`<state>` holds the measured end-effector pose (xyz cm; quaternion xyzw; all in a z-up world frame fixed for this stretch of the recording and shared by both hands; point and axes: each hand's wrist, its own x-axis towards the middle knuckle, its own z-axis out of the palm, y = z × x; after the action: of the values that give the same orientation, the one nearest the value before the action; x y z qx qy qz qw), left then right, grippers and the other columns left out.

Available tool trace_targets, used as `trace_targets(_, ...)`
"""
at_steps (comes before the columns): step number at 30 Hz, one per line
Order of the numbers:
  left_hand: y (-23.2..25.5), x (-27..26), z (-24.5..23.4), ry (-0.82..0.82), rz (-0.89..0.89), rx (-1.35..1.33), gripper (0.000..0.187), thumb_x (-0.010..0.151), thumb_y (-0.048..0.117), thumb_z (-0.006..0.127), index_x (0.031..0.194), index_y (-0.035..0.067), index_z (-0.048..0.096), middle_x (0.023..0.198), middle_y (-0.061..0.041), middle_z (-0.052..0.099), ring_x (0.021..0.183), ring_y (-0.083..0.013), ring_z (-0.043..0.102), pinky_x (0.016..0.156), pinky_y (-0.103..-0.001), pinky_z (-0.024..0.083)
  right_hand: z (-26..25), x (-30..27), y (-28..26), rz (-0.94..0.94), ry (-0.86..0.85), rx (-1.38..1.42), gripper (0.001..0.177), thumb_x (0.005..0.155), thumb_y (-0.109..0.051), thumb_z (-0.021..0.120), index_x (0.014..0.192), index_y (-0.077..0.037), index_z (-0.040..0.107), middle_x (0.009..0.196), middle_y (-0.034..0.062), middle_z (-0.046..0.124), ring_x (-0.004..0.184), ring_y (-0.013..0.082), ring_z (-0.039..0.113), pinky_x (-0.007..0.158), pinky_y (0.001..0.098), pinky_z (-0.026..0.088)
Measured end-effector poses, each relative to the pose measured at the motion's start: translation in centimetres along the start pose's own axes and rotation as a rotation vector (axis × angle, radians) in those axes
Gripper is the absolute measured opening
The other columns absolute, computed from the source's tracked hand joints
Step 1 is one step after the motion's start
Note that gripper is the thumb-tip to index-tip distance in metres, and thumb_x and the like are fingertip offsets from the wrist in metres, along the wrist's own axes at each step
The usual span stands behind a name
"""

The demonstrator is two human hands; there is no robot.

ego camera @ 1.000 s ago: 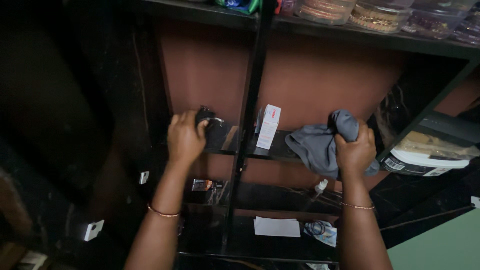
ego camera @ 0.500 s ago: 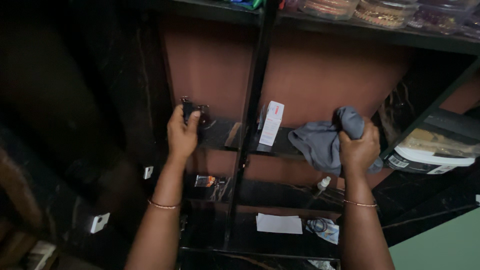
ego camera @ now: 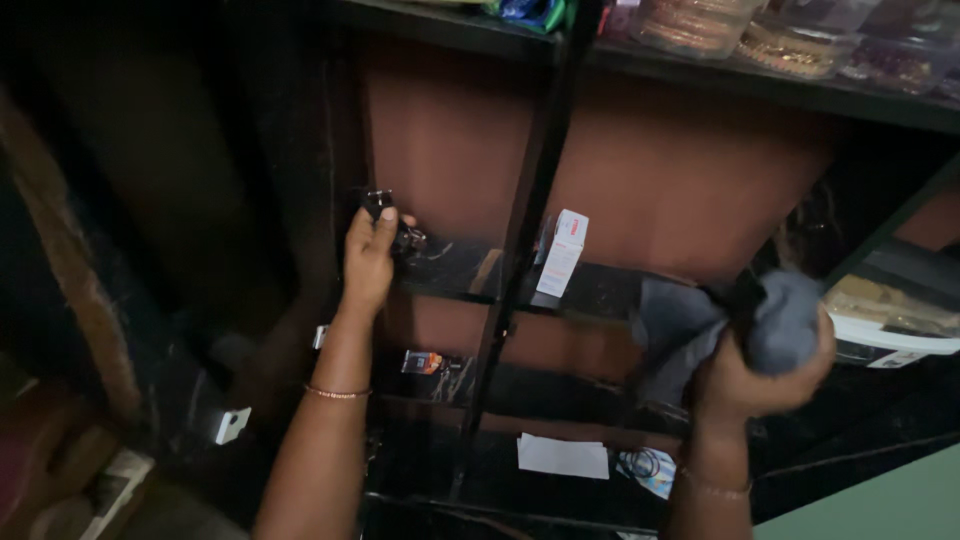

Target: The person wipes the interior surfaces of a dark wooden shelving unit with a gray cloth. They move several items including a white tub, a small box, and a watch to access and clean the shelf surfaces, then place them back.

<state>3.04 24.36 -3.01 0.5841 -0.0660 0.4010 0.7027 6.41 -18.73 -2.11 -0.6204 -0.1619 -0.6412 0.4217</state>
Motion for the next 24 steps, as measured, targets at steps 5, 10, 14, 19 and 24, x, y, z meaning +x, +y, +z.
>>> trace_targets(5, 0.0, 0.1, -0.1, -0.016, -0.039, -0.02, 0.024, 0.108, 0.029, 0.056, 0.115, 0.006, 0.06, 0.097, -0.005, 0.07, 0.085, -0.0112, 0.066, 0.08, -0.028, 0.055, -0.2, 0.5, -8.9, -0.421, -0.038, 0.157, 0.076, 0.104, -0.019, 0.084, 0.152, -0.004, 0.026, 0.142, 0.015, 0.051, 0.131, 0.0325, 0.054, 0.109, 0.0416, 0.049)
trace_targets(10, -1.1, 0.1, -0.8, -0.021, -0.035, 0.014, 0.021, 0.11, 0.024, 0.056, 0.116, 0.004, 0.061, 0.097, -0.006, 0.069, 0.086, -0.0123, 0.064, 0.081, -0.029, 0.053, 4.1, 1.1, -16.9, -0.438, -0.372, 0.325, 0.06, 0.093, -0.023, 0.078, 0.142, -0.005, 0.049, 0.125, 0.0174, 0.06, 0.112, 0.0374, 0.061, 0.097, 0.0509, 0.052)
trace_targets(14, -2.5, 0.3, -1.3, -0.076, 0.181, 0.061, 0.026, 0.106, 0.01, 0.051, 0.129, 0.001, 0.06, 0.123, -0.006, 0.068, 0.112, -0.0136, 0.063, 0.101, -0.029, 0.051, 13.1, 2.0, -20.8, -0.594, -0.262, 0.301, 0.047, 0.096, -0.006, 0.07, 0.141, -0.012, 0.06, 0.122, 0.0164, 0.063, 0.11, 0.0345, 0.063, 0.094, 0.046, 0.052)
trace_targets(19, -2.8, 0.1, -1.3, -0.058, 0.158, 0.088, 0.037, 0.098, 0.002, 0.052, 0.134, 0.001, 0.058, 0.122, -0.005, 0.069, 0.111, -0.0141, 0.063, 0.098, -0.028, 0.05, 22.4, 1.9, -22.6, -0.618, -0.212, -0.026, 0.049, 0.105, -0.015, 0.064, 0.152, -0.023, 0.051, 0.144, 0.0099, 0.046, 0.133, 0.0336, 0.046, 0.109, 0.0518, 0.038)
trace_targets(24, -2.2, -0.2, -0.6, -0.002, 0.077, 0.099, 0.026, 0.108, 0.018, 0.058, 0.128, 0.003, 0.062, 0.109, 0.0, 0.067, 0.096, -0.0087, 0.058, 0.087, -0.026, 0.05, 28.4, 1.6, -21.1, -0.189, -0.483, -0.367, 0.062, 0.096, -0.017, 0.067, 0.154, -0.019, 0.048, 0.154, 0.0186, 0.037, 0.146, 0.0397, 0.034, 0.123, 0.0575, 0.026)
